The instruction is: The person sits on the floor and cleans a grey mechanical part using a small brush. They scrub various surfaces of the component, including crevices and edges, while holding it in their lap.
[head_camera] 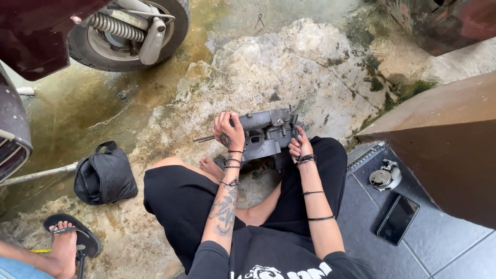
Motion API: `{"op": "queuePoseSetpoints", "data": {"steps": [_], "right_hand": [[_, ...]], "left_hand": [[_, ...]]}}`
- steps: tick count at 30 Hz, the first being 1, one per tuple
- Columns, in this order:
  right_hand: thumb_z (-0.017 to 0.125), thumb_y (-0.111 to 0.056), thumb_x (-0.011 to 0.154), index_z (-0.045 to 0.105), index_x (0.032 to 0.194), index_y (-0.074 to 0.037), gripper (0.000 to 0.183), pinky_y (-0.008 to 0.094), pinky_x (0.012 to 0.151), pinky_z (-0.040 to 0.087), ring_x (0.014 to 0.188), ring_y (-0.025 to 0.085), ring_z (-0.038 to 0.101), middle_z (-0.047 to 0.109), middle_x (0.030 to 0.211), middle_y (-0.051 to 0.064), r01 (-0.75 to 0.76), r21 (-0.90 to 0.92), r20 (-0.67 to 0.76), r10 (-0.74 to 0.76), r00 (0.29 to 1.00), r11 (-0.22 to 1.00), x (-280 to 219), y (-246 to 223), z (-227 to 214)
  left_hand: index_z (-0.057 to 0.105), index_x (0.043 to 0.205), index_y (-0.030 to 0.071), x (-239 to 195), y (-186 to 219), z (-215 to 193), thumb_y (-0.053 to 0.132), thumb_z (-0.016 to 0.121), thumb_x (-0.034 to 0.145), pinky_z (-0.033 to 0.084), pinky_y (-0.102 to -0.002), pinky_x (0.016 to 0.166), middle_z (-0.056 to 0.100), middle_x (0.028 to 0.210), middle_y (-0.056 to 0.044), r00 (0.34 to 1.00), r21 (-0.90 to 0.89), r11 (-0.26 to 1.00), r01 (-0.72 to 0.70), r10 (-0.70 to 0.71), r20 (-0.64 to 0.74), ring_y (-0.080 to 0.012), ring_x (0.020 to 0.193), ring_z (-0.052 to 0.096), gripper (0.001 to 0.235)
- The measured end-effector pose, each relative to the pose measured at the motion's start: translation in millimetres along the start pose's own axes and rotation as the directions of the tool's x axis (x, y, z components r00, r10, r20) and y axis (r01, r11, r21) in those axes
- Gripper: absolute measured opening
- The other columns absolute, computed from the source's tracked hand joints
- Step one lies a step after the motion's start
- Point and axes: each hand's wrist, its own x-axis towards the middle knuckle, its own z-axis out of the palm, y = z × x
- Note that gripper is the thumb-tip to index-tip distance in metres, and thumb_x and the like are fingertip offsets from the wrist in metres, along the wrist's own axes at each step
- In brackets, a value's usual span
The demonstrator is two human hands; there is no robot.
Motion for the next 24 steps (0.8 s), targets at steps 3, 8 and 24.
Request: {"op": "queuePoseSetpoints", "data": {"steps": [3, 8, 24], "right_hand": [[0.031, -0.016, 0.111, 0.037, 0.149, -0.026, 0.041, 0.010, 0.031, 0.022, 0.046, 0.004, 0.023, 0.021, 0.069, -0.003, 0.063, -0.063, -0.046, -0.066, 0.997, 0.996, -23, 25, 19], [0.030, -0.014, 0.110, 0.037, 0.149, -0.025, 0.041, 0.011, 0.028, 0.023, 0.042, 0.003, 0.023, 0.024, 0.068, -0.001, 0.018, -0.195, -0.066, -0.031, 0.997, 0.981, -103, 27, 33], [0.043, -0.014, 0.108, 0.052, 0.143, -0.020, 0.037, 0.056, 0.083, 0.055, 0.088, 0.044, 0.070, 0.071, 0.083, 0.015, 0.270, -0.953, 0.300, -0.286, 0.910, -0.140, -103, -5, 30]], "left_hand": [[0.058, 0.074, 0.025, -1, 1, -2, 0.030, 0.054, 0.097, 0.045, -0.038, 0.090, 0.059, 0.078, 0.007, 0.999, 0.032, 0.999, -0.037, 0.038, -0.014, -0.0196, 0.089, 0.063, 0.024], [0.072, 0.093, 0.023, 17, -12, -17, 0.045, 0.051, 0.104, 0.046, -0.045, 0.100, 0.068, 0.101, 0.006, 0.953, 0.004, 0.999, 0.044, -0.043, 0.300, -0.0217, 0.107, 0.062, 0.032], [0.064, 0.140, 0.016, 65, -27, -70, 0.044, 0.059, 0.107, 0.028, -0.053, 0.119, 0.064, 0.134, -0.015, 0.542, -0.432, 0.893, 0.125, 0.303, 0.784, -0.0432, 0.134, 0.050, 0.044]]}}
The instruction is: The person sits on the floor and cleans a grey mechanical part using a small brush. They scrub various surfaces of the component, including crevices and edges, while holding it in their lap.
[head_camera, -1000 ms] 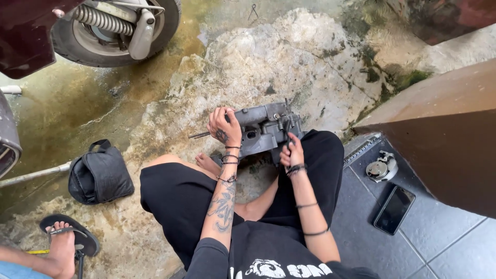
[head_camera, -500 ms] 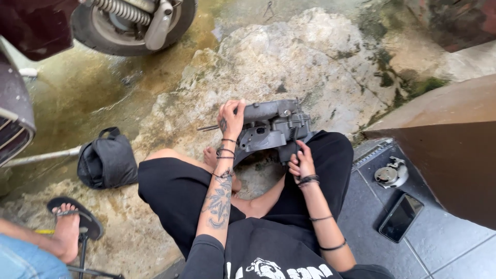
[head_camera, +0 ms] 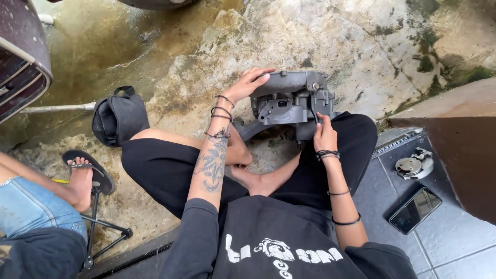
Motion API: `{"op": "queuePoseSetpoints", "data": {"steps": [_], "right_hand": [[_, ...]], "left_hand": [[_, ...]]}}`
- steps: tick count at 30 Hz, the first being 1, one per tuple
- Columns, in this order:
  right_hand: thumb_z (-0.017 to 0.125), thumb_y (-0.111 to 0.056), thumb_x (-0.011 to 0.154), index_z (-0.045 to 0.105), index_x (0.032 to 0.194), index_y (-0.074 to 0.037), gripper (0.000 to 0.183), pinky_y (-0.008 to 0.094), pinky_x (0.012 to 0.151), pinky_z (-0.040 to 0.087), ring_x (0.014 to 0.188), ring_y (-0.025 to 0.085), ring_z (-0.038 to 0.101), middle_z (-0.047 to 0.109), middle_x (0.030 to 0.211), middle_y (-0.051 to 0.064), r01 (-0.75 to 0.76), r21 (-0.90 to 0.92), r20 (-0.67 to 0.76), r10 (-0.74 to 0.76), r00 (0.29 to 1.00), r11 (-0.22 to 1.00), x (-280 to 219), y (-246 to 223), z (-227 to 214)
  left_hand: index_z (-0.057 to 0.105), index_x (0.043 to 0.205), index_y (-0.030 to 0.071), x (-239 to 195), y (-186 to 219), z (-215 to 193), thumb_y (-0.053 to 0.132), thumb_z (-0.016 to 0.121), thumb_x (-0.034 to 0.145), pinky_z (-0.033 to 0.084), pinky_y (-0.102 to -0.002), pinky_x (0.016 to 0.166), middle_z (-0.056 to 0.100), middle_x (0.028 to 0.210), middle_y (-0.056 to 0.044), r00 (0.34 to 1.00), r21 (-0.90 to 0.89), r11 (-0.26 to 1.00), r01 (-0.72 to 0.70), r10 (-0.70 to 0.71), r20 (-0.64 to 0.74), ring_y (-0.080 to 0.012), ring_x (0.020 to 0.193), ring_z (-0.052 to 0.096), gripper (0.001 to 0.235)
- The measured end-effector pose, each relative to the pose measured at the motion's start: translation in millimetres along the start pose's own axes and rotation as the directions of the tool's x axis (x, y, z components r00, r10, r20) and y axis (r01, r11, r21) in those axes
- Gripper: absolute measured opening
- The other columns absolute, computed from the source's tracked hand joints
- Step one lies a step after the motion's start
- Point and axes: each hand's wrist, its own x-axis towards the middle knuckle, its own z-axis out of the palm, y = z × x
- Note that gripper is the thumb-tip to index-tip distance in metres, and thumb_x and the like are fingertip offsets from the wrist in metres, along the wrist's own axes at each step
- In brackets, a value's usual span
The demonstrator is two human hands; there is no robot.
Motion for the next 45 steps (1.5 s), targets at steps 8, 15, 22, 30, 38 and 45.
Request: {"op": "queuePoseSetpoints", "data": {"steps": [8, 15, 22, 30, 38, 45], "right_hand": [[0.038, -0.015, 0.108, 0.049, 0.142, -0.017, 0.036, 0.053, 0.079, 0.055, 0.071, 0.040, 0.071, 0.067, 0.063, 0.007, 0.014, -0.212, 0.105, 0.009, 0.994, 0.977, -15, 6, -11], [0.037, -0.013, 0.107, 0.045, 0.143, -0.016, 0.036, 0.054, 0.060, 0.043, 0.061, 0.046, 0.061, 0.063, 0.067, 0.019, -0.033, -0.193, 0.070, 0.048, 0.996, 0.981, -6, -15, -6], [0.037, -0.018, 0.107, 0.046, 0.142, -0.015, 0.037, 0.055, 0.065, 0.046, 0.066, 0.046, 0.064, 0.067, 0.073, 0.019, -0.024, -0.147, 0.074, 0.035, 0.997, 0.989, -29, -18, -12], [0.041, -0.027, 0.107, 0.050, 0.133, -0.014, 0.031, 0.049, 0.067, 0.047, 0.059, 0.037, 0.065, 0.063, 0.059, 0.005, -0.047, -0.079, 0.104, 0.055, 0.993, 0.996, -26, -21, -17], [0.045, -0.021, 0.107, 0.055, 0.136, -0.015, 0.032, 0.046, 0.062, 0.044, 0.058, 0.032, 0.060, 0.063, 0.063, 0.003, 0.035, -0.054, -0.055, -0.038, 0.998, 0.998, 0, -15, 2], [0.050, -0.022, 0.103, 0.058, 0.134, -0.015, 0.033, 0.058, 0.074, 0.047, 0.081, 0.051, 0.066, 0.072, 0.088, 0.016, 0.035, -0.217, 0.069, -0.021, 0.997, 0.976, -10, -3, -13]], "left_hand": [[0.057, 0.147, 0.030, 7, -11, 4, 0.062, 0.060, 0.102, 0.015, -0.060, 0.121, 0.053, 0.143, -0.008, 0.982, 0.058, 0.986, 0.155, -0.160, 0.100, -0.0394, 0.143, 0.031, 0.054], [0.053, 0.137, 0.035, 15, -28, 24, 0.070, 0.034, 0.096, 0.034, -0.053, 0.105, 0.043, 0.143, -0.005, 0.993, 0.323, 0.940, 0.107, -0.084, -0.084, -0.0309, 0.138, 0.033, 0.056], [0.050, 0.142, 0.032, 9, -21, 45, 0.071, 0.037, 0.094, 0.007, -0.080, 0.109, 0.015, 0.169, -0.014, 0.955, 0.227, 0.950, 0.216, -0.157, -0.253, -0.0382, 0.157, -0.010, 0.063], [0.050, 0.144, 0.031, 14, -40, 36, 0.072, 0.036, 0.095, 0.014, -0.069, 0.116, 0.025, 0.165, -0.013, 0.980, 0.228, 0.965, 0.129, -0.088, -0.181, -0.0406, 0.155, -0.001, 0.066], [0.051, 0.146, 0.027, 2, -33, 39, 0.068, 0.039, 0.098, 0.009, -0.066, 0.120, 0.026, 0.165, -0.014, 0.981, 0.173, 0.982, 0.075, -0.041, -0.191, -0.0369, 0.156, -0.002, 0.064], [0.049, 0.147, 0.031, 3, -30, 35, 0.068, 0.039, 0.099, 0.006, -0.064, 0.121, 0.025, 0.167, -0.014, 0.985, 0.176, 0.983, 0.059, -0.029, -0.167, -0.0372, 0.157, -0.004, 0.061]]}}
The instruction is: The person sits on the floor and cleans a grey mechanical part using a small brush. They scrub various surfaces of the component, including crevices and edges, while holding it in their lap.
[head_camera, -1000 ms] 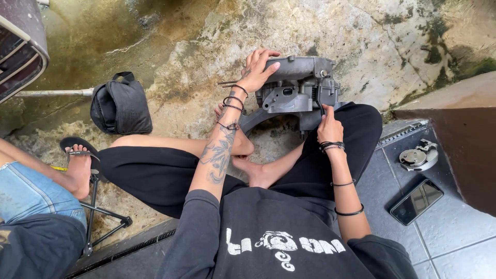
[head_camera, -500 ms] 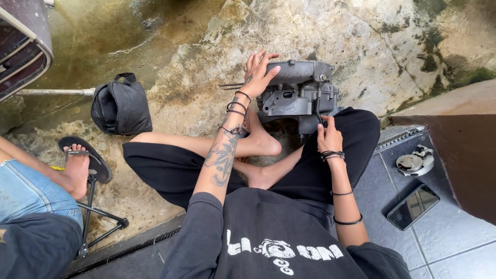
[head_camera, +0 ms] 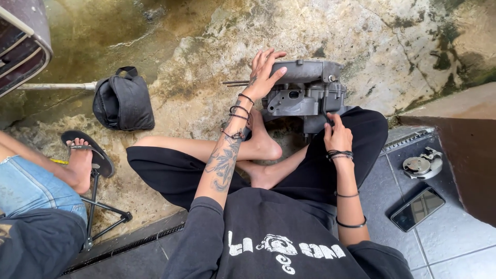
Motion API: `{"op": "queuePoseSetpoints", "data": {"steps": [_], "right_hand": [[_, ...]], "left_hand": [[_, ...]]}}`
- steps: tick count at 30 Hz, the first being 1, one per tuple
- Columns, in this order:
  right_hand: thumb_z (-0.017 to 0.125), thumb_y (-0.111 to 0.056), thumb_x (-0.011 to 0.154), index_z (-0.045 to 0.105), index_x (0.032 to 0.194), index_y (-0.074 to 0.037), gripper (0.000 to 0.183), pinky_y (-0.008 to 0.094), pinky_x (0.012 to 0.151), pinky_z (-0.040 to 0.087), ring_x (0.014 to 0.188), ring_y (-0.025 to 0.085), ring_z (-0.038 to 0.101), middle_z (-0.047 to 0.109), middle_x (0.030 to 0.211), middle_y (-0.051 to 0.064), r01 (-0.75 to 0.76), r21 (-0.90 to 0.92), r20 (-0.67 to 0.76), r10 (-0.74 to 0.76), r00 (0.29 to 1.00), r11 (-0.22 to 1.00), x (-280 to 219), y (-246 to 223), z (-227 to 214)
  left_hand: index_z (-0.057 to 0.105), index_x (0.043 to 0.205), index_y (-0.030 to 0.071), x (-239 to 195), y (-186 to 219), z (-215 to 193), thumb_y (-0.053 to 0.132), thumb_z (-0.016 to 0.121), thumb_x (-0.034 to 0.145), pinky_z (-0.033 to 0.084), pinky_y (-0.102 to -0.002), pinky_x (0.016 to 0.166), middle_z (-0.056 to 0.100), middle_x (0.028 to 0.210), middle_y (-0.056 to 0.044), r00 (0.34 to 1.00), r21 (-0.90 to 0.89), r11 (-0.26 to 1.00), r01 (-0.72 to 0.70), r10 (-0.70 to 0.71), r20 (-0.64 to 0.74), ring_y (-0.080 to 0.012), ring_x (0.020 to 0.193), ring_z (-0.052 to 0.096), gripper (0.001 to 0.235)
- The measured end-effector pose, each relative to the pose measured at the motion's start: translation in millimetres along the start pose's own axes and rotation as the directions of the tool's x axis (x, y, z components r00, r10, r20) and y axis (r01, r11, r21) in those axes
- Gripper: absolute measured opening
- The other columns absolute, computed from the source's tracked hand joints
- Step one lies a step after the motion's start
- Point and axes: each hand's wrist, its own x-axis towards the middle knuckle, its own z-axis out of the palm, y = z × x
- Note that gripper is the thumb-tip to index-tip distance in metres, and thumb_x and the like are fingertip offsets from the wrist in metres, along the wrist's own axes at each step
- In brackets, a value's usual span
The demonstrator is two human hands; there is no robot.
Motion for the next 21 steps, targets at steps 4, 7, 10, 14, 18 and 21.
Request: {"op": "queuePoseSetpoints", "data": {"steps": [4, 7, 10, 14, 18, 21], "right_hand": [[0.048, -0.021, 0.101, 0.056, 0.134, -0.015, 0.035, 0.060, 0.080, 0.047, 0.093, 0.054, 0.064, 0.073, 0.099, 0.025, -0.059, -0.089, 0.119, 0.070, 0.990, 0.994, -11, -14, -16], [0.050, -0.021, 0.101, 0.059, 0.132, -0.013, 0.033, 0.062, 0.073, 0.047, 0.086, 0.056, 0.064, 0.072, 0.096, 0.027, 0.001, -0.101, 0.050, 0.004, 0.999, 0.995, 6, -5, -5], [0.050, -0.022, 0.099, 0.060, 0.123, -0.016, 0.026, 0.058, 0.076, 0.047, 0.082, 0.051, 0.064, 0.071, 0.077, 0.017, -0.066, -0.087, 0.012, 0.068, 0.998, 0.994, 15, -6, -6], [0.050, -0.021, 0.100, 0.060, 0.127, -0.014, 0.029, 0.058, 0.075, 0.048, 0.086, 0.048, 0.066, 0.071, 0.090, 0.021, -0.036, -0.045, 0.078, 0.040, 0.996, 0.998, -9, -11, -18], [0.049, -0.023, 0.101, 0.061, 0.129, -0.015, 0.032, 0.058, 0.079, 0.048, 0.092, 0.051, 0.066, 0.075, 0.097, 0.022, -0.067, -0.072, 0.136, 0.076, 0.988, 0.995, -22, 3, 0], [0.050, -0.023, 0.101, 0.064, 0.129, -0.015, 0.032, 0.048, 0.078, 0.050, 0.074, 0.036, 0.070, 0.070, 0.061, 0.007, -0.095, 0.017, 0.238, 0.089, 0.967, 0.995, -26, -22, -8]], "left_hand": [[0.051, 0.145, 0.030, 0, -2, 3, 0.069, 0.037, 0.099, 0.009, -0.066, 0.120, 0.030, 0.164, -0.014, 0.999, 0.011, 1.000, -0.021, 0.022, -0.028, -0.0398, 0.155, 0.004, 0.063], [0.051, 0.145, 0.028, -2, -2, 3, 0.070, 0.037, 0.098, 0.012, -0.065, 0.120, 0.032, 0.163, -0.014, 0.999, 0.013, 1.000, -0.022, 0.023, -0.035, -0.0389, 0.155, 0.003, 0.064], [0.052, 0.144, 0.028, 0, -1, 4, 0.070, 0.036, 0.098, 0.011, -0.065, 0.120, 0.033, 0.161, -0.014, 0.999, 0.007, 1.000, -0.030, 0.030, -0.044, -0.0391, 0.155, 0.005, 0.065], [0.052, 0.143, 0.029, 1, -3, 6, 0.070, 0.037, 0.098, 0.016, -0.066, 0.118, 0.036, 0.159, -0.014, 0.998, 0.026, 1.000, -0.017, 0.019, -0.054, -0.0407, 0.153, 0.010, 0.063], [0.053, 0.143, 0.027, 2, -7, 7, 0.070, 0.036, 0.098, 0.016, -0.066, 0.118, 0.038, 0.157, -0.015, 0.997, 0.013, 0.999, -0.039, 0.040, -0.059, -0.0410, 0.153, 0.010, 0.064], [0.052, 0.144, 0.025, 0, 0, 6, 0.072, 0.034, 0.097, 0.012, -0.068, 0.118, 0.034, 0.160, -0.016, 0.999, -0.014, 1.000, -0.020, 0.019, -0.045, -0.0405, 0.154, 0.003, 0.069]]}}
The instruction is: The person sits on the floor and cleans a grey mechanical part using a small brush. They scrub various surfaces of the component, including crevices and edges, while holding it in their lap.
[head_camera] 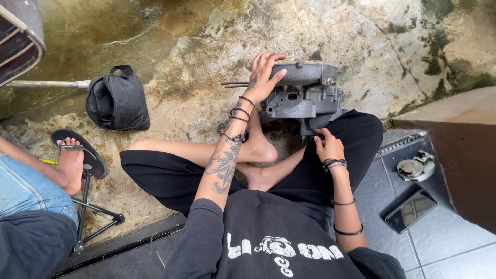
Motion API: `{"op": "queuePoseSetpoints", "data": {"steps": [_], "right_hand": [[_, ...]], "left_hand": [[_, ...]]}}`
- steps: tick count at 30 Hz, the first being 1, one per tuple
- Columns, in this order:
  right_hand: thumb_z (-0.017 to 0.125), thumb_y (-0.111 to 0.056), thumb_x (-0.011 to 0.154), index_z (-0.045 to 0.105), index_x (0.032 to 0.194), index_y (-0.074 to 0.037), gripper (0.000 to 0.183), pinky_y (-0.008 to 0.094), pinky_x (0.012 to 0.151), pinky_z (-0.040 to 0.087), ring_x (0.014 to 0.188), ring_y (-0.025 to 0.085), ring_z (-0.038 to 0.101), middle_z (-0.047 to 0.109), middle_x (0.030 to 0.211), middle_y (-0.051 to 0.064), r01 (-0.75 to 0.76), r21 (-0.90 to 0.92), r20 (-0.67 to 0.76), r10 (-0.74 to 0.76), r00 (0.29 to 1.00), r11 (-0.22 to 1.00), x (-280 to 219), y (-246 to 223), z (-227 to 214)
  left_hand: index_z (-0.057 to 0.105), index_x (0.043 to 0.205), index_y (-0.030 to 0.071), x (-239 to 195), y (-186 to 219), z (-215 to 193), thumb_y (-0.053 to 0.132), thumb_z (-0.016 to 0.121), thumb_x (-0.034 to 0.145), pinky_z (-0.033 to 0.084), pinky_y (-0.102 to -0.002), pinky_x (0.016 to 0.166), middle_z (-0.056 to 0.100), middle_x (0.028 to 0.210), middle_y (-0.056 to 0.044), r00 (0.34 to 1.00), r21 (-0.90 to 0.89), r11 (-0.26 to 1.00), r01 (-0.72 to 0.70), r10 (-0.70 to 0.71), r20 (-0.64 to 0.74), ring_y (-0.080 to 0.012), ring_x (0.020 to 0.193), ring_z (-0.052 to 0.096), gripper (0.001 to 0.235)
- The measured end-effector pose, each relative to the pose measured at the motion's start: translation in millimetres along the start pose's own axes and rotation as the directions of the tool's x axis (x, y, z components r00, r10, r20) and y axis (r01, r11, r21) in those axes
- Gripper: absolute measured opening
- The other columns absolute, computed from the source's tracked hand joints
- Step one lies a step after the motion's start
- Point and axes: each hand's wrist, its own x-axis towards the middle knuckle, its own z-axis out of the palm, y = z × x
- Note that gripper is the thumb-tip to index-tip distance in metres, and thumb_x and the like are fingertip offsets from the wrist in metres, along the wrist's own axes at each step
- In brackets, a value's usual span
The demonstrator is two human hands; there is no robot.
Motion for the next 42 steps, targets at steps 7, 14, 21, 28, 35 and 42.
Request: {"op": "queuePoseSetpoints", "data": {"steps": [7, 14, 21, 28, 35, 42], "right_hand": [[0.052, -0.030, 0.101, 0.067, 0.131, -0.016, 0.036, 0.036, 0.068, 0.049, 0.061, 0.021, 0.068, 0.070, 0.061, 0.003, 0.061, 0.100, 0.052, -0.066, 0.996, 0.993, -38, -51, -38], [0.044, -0.026, 0.109, 0.061, 0.127, -0.010, 0.029, 0.026, 0.041, 0.037, 0.041, 0.011, 0.042, 0.053, 0.060, 0.003, 0.071, 0.448, -0.157, 0.000, 0.988, 0.891, -56, -53, -41], [0.048, -0.029, 0.107, 0.057, 0.122, -0.019, 0.020, 0.058, 0.062, 0.044, 0.089, 0.045, 0.065, 0.066, 0.092, 0.006, 0.050, -0.054, -0.290, -0.064, 0.955, 0.997, 7, -27, -5], [0.049, -0.056, 0.105, 0.065, 0.100, -0.020, 0.040, 0.047, 0.053, 0.041, 0.071, 0.035, 0.066, 0.067, 0.082, 0.003, 0.181, -0.180, -0.203, -0.216, 0.955, 0.967, 0, -23, -10], [0.053, -0.041, 0.105, 0.063, 0.091, -0.019, 0.029, 0.051, 0.073, 0.044, 0.080, 0.041, 0.064, 0.066, 0.080, 0.006, 0.087, -0.196, -0.335, -0.150, 0.930, 0.977, 17, -40, -15], [0.061, -0.059, 0.103, 0.074, 0.078, -0.019, 0.049, 0.039, 0.083, 0.033, 0.056, 0.027, 0.060, 0.061, 0.055, -0.002, 0.070, -0.351, -0.477, -0.242, 0.845, 0.934, 32, -23, -19]], "left_hand": [[0.053, 0.142, 0.029, 2, -9, 6, 0.072, 0.034, 0.097, 0.014, -0.065, 0.119, 0.040, 0.158, -0.014, 0.999, 0.063, 0.998, -0.024, 0.026, -0.028, -0.0398, 0.153, 0.011, 0.065], [0.055, 0.140, 0.031, 2, -8, 11, 0.074, 0.036, 0.095, 0.029, -0.063, 0.114, 0.044, 0.156, -0.011, 0.995, 0.090, 0.996, 0.012, -0.002, -0.101, -0.0370, 0.154, 0.015, 0.065], [0.059, 0.136, 0.024, -3, 6, 18, 0.069, 0.029, 0.098, 0.029, -0.059, 0.119, 0.051, 0.149, -0.010, 0.961, 0.218, 0.976, 0.006, 0.054, -0.270, -0.0363, 0.151, 0.025, 0.066], [0.059, 0.133, 0.022, -3, 5, 19, 0.068, 0.032, 0.099, 0.028, -0.060, 0.120, 0.052, 0.146, -0.011, 0.961, 0.205, 0.978, -0.030, 0.085, -0.265, -0.0371, 0.151, 0.024, 0.063], [0.058, 0.133, 0.024, -5, 5, 18, 0.065, 0.037, 0.100, 0.031, -0.059, 0.118, 0.052, 0.147, -0.010, 0.960, 0.198, 0.979, -0.048, 0.101, -0.263, -0.0381, 0.151, 0.025, 0.057], [0.060, 0.134, 0.023, -6, 10, 14, 0.070, 0.030, 0.099, 0.026, -0.059, 0.120, 0.051, 0.147, -0.011, 0.966, 0.177, 0.983, -0.046, 0.089, -0.242, -0.0348, 0.153, 0.020, 0.066]]}}
